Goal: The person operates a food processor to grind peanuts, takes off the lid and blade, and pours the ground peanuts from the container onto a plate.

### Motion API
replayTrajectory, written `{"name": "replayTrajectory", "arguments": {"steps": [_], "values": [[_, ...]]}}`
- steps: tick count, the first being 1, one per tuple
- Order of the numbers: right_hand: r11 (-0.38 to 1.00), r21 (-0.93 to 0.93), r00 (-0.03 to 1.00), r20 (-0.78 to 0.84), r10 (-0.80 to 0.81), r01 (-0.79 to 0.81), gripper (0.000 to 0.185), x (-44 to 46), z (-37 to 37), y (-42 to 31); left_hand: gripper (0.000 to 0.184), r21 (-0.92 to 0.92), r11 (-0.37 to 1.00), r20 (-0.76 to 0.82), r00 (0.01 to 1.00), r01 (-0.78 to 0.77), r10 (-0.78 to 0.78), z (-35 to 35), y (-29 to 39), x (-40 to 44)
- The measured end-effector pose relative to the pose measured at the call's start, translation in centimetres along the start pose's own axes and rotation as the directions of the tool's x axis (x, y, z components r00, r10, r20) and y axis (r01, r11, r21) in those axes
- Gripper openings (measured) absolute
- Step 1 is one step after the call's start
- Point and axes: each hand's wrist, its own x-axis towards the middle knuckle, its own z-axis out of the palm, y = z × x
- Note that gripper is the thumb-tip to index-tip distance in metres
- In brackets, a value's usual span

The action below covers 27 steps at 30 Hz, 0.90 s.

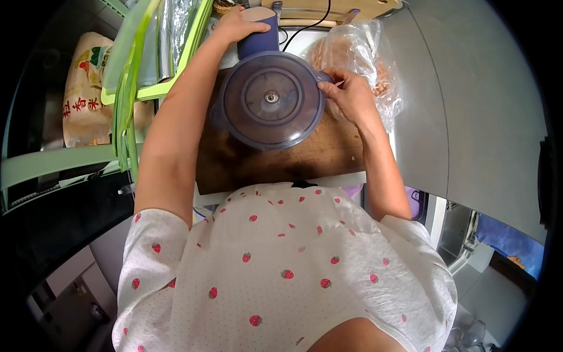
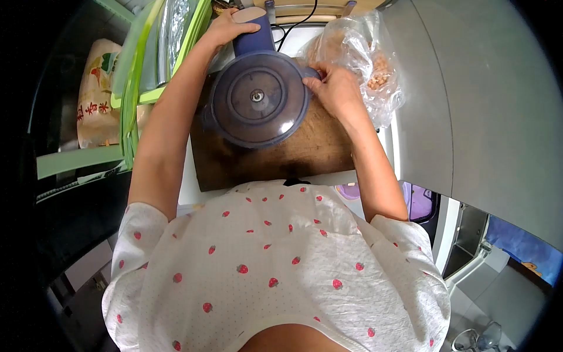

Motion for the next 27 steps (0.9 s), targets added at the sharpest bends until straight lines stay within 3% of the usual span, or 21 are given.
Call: {"name": "replayTrajectory", "arguments": {"steps": [6,10,12,16,18,19,23,25,27], "values": [[0.996,0.082,1.000,0.000,0.027,-0.027,0.030,0.1,0.5,0.9,0.101,0.206,0.965,-0.018,0.987,0.161,-0.161,-0.8,3.4,-1.0],[0.992,0.116,0.999,-0.012,0.052,-0.050,0.030,0.2,0.8,1.5,0.102,0.162,0.971,-0.020,0.984,0.177,-0.176,-0.6,3.5,-1.6],[0.972,0.236,0.998,-0.057,0.019,-0.004,0.029,0.4,1.0,2.0,0.104,0.112,0.987,-0.068,0.992,0.117,-0.110,-0.3,3.1,-1.6],[0.906,0.421,0.996,-0.032,0.077,-0.057,0.030,-0.2,0.2,0.7,0.105,0.080,0.988,-0.060,0.990,0.132,-0.127,0.3,1.9,-1.2],[0.907,0.411,0.996,0.033,0.089,-0.095,0.027,-0.7,-0.6,-0.2,0.098,0.040,0.999,-0.161,0.987,-0.006,0.013,1.1,-0.1,-0.3],[0.909,0.407,0.995,0.021,0.094,-0.094,0.027,-1.0,-1.0,-0.7,0.092,0.096,0.994,-0.124,0.991,0.059,-0.047,0.7,-0.3,-0.4],[0.737,0.629,0.967,0.205,0.149,-0.247,0.021,-2.1,-2.4,-2.3,0.076,0.058,0.998,-0.078,0.997,-0.012,0.017,-2.4,3.4,-5.9],[0.659,0.703,0.958,0.270,0.098,-0.266,0.019,-2.6,-2.6,-2.8,0.058,-0.193,0.980,-0.107,0.994,-0.046,0.025,-4.0,4.4,-8.4],[0.629,0.745,0.969,0.242,0.053,-0.220,0.019,-3.1,-2.6,-3.1,0.052,-0.257,0.965,-0.122,0.993,-0.044,0.013,-6.0,4.8,-10.5]]}}
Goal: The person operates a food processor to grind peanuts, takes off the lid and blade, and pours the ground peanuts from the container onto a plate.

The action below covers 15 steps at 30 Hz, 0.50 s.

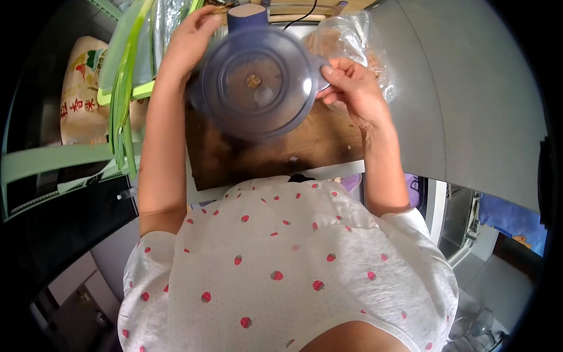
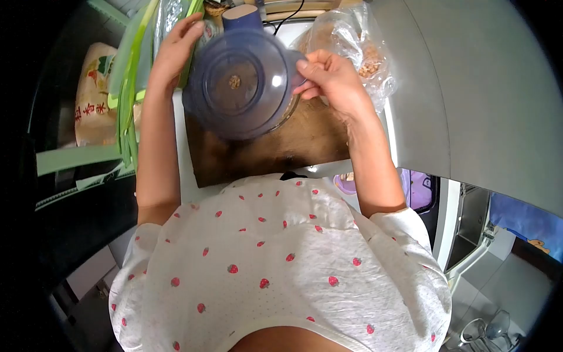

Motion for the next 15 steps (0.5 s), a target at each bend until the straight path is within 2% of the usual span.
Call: {"name": "replayTrajectory", "arguments": {"steps": [2,4,6,7,9,10,12,13,15], "values": [[0.992,0.106,0.996,0.056,-0.067,0.061,0.020,-0.8,-0.2,-1.1,0.040,-0.135,0.991,-0.070,0.997,-0.019,0.010,-1.4,1.6,-2.5],[0.972,0.053,0.966,-0.138,-0.218,0.227,0.020,-2.3,-0.3,-2.4,0.039,-0.191,0.981,-0.134,0.991,-0.018,-0.008,-2.3,1.9,-4.9],[0.920,-0.057,0.889,-0.237,-0.391,0.389,0.020,-4.1,-1.7,-3.7,0.035,-0.280,0.959,-0.238,0.971,-0.047,-0.022,-3.0,1.3,-6.9],[0.885,-0.101,0.819,-0.342,-0.461,0.455,0.019,-5.0,-1.8,-4.1,0.035,-0.279,0.959,-0.240,0.971,-0.045,-0.025,-3.0,0.4,-8.0],[0.786,-0.321,0.669,-0.413,-0.618,0.528,0.017,-6.0,-2.7,-4.4,0.035,-0.345,0.939,-0.297,0.950,-0.018,-0.091,-2.7,-1.3,-10.2],[0.783,-0.323,0.667,-0.412,-0.622,0.531,0.017,-6.0,-3.0,-4.0,0.035,-0.347,0.938,-0.298,0.950,-0.022,-0.088,-2.2,-2.0,-11.1],[0.661,-0.588,0.517,-0.425,-0.743,0.467,0.013,-5.7,-3.9,-2.1,0.034,-0.347,0.919,-0.255,0.925,0.185,-0.282,-1.3,-3.2,-12.7],[0.592,-0.753,0.501,-0.408,-0.763,0.288,0.013,-5.4,-4.3,-1.0,0.034,-0.347,0.920,-0.255,0.926,0.181,-0.278,-0.8,-3.4,-13.3],[0.336,-0.928,0.460,-0.231,-0.857,0.160,0.013,-4.7,-4.4,1.1,0.034,-0.445,0.846,-0.191,0.892,0.294,-0.410,0.4,-3.7,-14.2]]}}
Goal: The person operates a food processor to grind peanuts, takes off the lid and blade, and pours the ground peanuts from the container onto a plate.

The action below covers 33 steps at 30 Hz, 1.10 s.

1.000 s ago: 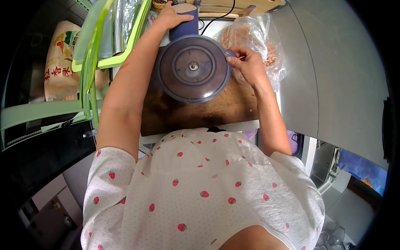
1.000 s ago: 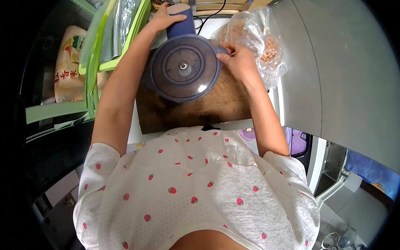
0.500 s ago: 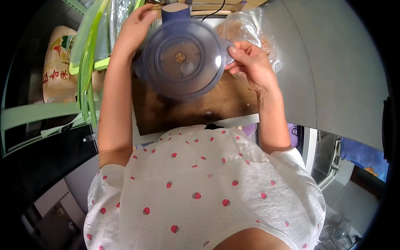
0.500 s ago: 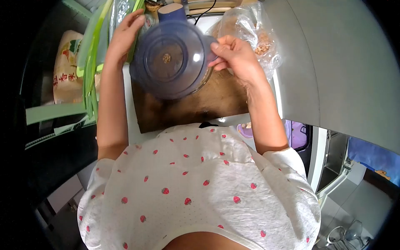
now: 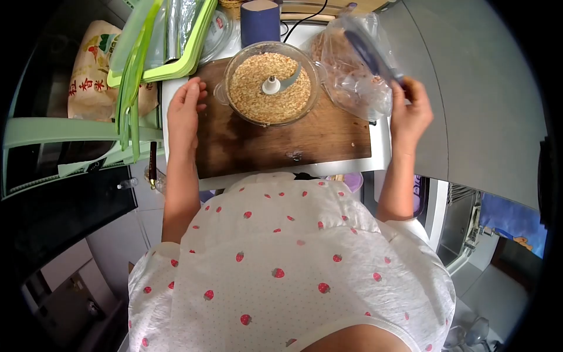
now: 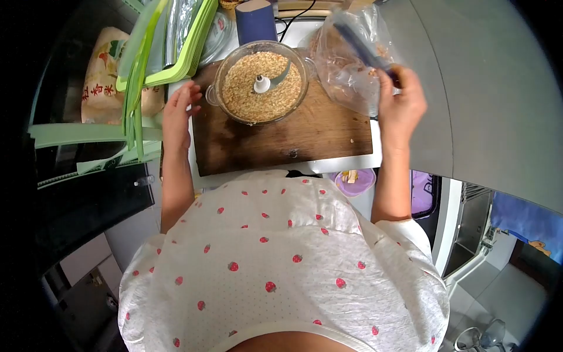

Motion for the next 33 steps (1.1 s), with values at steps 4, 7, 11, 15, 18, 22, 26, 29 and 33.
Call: {"name": "replayTrajectory", "arguments": {"steps": [4,7,11,15,18,22,26,29,33], "values": [[0.985,-0.119,0.978,0.181,-0.099,0.122,0.016,-2.3,1.8,0.3,0.034,-0.028,0.997,0.038,0.997,0.074,-0.073,1.3,-1.0,-0.6],[0.980,-0.159,0.970,0.229,-0.078,0.117,0.017,-3.1,2.4,0.6,0.034,-0.029,0.996,0.047,0.995,0.089,-0.087,2.0,-1.3,-1.0],[0.933,-0.272,0.930,0.344,-0.133,0.234,0.026,-2.8,2.3,0.9,0.035,-0.038,0.995,0.078,0.993,0.087,-0.084,2.5,-1.6,-1.3],[0.942,-0.148,0.927,0.277,-0.253,0.302,0.026,-1.4,2.2,-3.0,0.034,-0.068,0.995,0.116,0.991,0.075,-0.067,2.9,-1.4,-1.6],[0.973,0.065,0.863,0.450,-0.228,0.223,0.023,-1.2,4.6,-6.2,0.032,-0.088,0.993,0.076,0.995,0.076,-0.069,2.9,-2.2,-1.2],[0.923,0.193,0.744,0.548,-0.382,0.332,0.027,-1.6,9.0,-8.5,0.030,-0.081,0.995,0.043,0.997,0.061,-0.058,3.0,-1.9,-1.4],[0.904,0.050,0.607,0.725,-0.325,0.424,0.027,-1.7,10.8,-9.3,0.033,-0.046,0.994,0.088,0.991,0.102,-0.097,2.9,-1.9,-1.4],[0.891,0.019,0.576,0.757,-0.309,0.453,0.025,-1.6,12.1,-8.8,0.033,-0.050,0.993,0.093,0.991,0.106,-0.101,2.9,-1.8,-1.5],[0.909,0.047,0.576,0.760,-0.301,0.413,0.020,-1.1,11.9,-9.2,0.034,-0.061,0.993,0.090,0.991,0.101,-0.096,3.0,-2.0,-1.4]]}}
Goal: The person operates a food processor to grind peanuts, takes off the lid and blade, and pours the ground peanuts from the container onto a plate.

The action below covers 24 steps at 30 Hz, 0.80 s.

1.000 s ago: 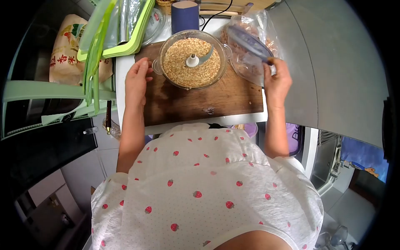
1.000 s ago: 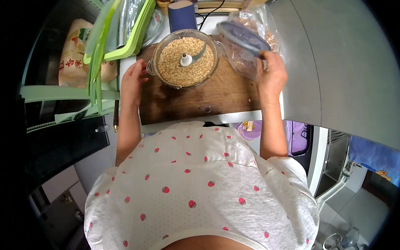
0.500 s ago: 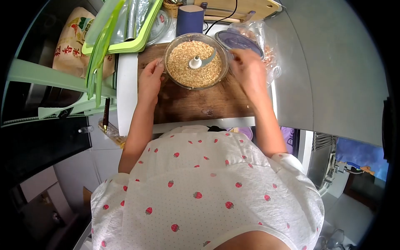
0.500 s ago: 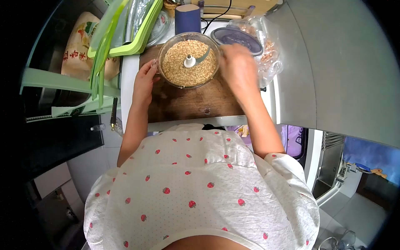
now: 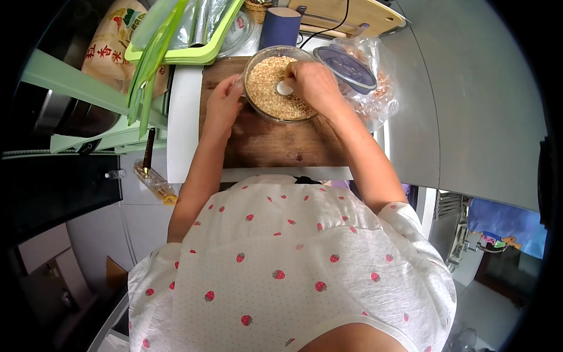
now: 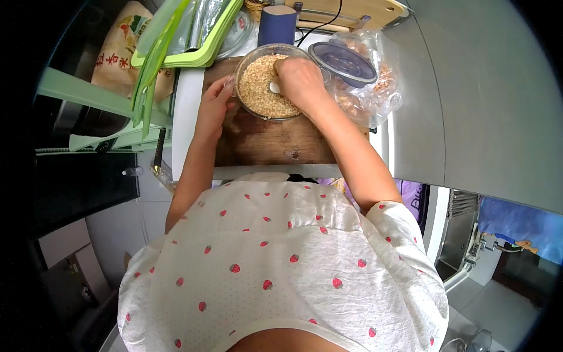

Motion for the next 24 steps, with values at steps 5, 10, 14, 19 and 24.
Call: {"name": "replayTrajectory", "arguments": {"steps": [5,10,14,19,24], "values": [[0.996,-0.080,0.998,0.063,-0.031,0.036,0.014,0.0,0.0,-0.4,0.034,-0.015,1.000,0.013,1.000,-0.004,0.004,0.0,0.0,0.0],[0.998,-0.054,0.999,0.041,-0.031,0.033,0.015,-0.1,0.3,-0.1,0.033,-0.015,0.999,0.045,0.998,-0.036,0.036,-0.4,-0.5,0.3],[1.000,0.005,1.000,-0.008,0.030,-0.030,0.016,-0.8,-1.0,-0.1,0.032,-0.025,1.000,0.040,0.999,-0.019,0.020,-0.4,-0.4,0.3],[0.979,0.203,0.991,-0.125,0.038,-0.012,0.021,-1.7,-2.1,1.3,0.031,-0.053,0.999,0.041,0.999,-0.001,0.003,-0.4,-0.2,0.3],[0.839,0.521,0.963,-0.106,0.248,-0.159,0.018,-2.5,-2.0,2.3,0.030,-0.093,0.996,0.043,0.999,0.001,0.003,-0.5,-0.3,0.4]]}}
